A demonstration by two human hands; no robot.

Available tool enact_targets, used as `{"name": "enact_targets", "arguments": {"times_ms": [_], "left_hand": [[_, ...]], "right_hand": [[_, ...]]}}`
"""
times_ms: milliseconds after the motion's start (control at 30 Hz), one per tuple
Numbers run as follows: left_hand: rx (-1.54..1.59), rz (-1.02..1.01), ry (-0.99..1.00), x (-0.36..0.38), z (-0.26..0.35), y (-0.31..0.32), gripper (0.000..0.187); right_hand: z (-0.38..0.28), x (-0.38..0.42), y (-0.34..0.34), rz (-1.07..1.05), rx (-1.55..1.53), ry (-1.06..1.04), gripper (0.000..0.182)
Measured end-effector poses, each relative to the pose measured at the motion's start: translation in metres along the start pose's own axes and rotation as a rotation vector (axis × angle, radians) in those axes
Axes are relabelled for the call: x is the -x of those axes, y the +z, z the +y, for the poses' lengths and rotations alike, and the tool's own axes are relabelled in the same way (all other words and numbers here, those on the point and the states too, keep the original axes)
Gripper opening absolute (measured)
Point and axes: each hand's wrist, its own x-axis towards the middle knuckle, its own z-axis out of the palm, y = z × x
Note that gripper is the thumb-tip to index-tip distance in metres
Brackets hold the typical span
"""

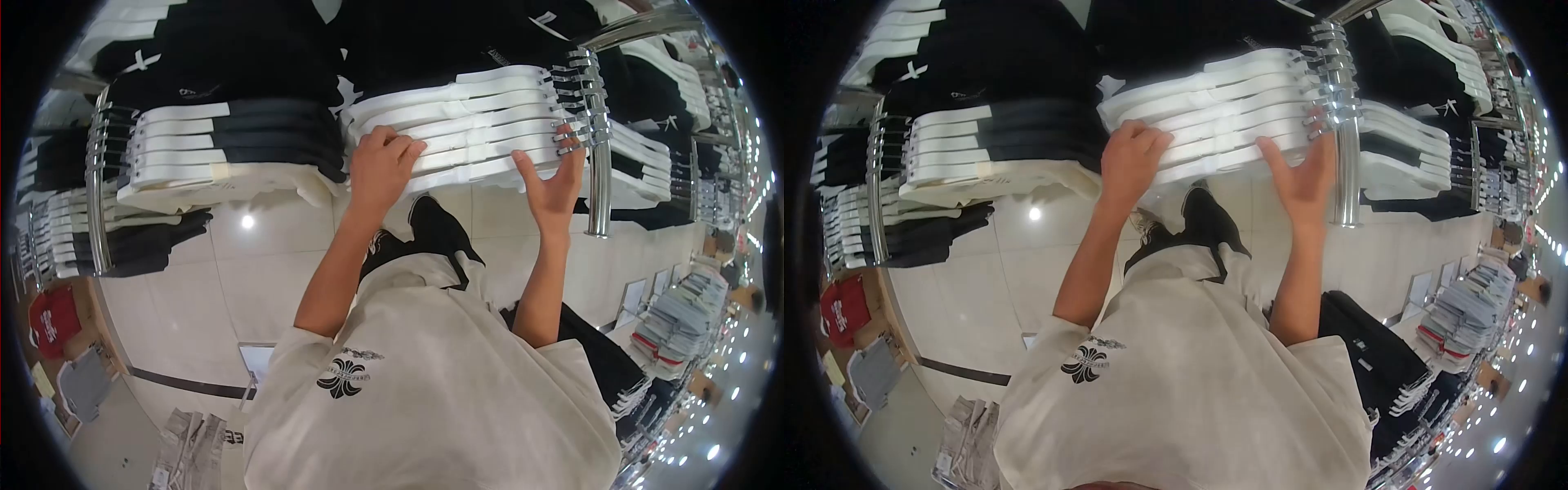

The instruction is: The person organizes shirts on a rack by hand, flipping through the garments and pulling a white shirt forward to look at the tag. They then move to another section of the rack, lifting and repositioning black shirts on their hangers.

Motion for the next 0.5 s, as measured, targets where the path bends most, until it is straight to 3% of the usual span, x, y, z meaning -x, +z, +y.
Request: {"name": "enact_targets", "arguments": {"times_ms": [100, 200, 300, 433, 500], "left_hand": [[-0.015, -0.200, -0.057, -0.019, -0.005, -0.009, 0.030], [-0.195, -0.181, 0.023, -0.026, -0.009, -0.003, 0.040], [-0.193, -0.267, -0.059, -0.034, -0.011, 0.002, 0.044], [-0.206, -0.308, -0.039, -0.038, -0.015, 0.000, 0.042], [-0.200, -0.349, -0.031, -0.040, -0.012, -0.008, 0.042]], "right_hand": [[0.003, -0.004, -0.005, -0.031, 0.040, -0.019, 0.075], [0.022, 0.000, -0.002, -0.026, 0.002, 0.088, 0.065], [0.031, -0.012, -0.001, -0.019, -0.214, 0.394, 0.064], [0.060, -0.025, 0.001, -0.169, -0.296, 0.359, 0.054], [0.070, -0.023, 0.013, -0.125, -0.277, 0.279, 0.054]]}}
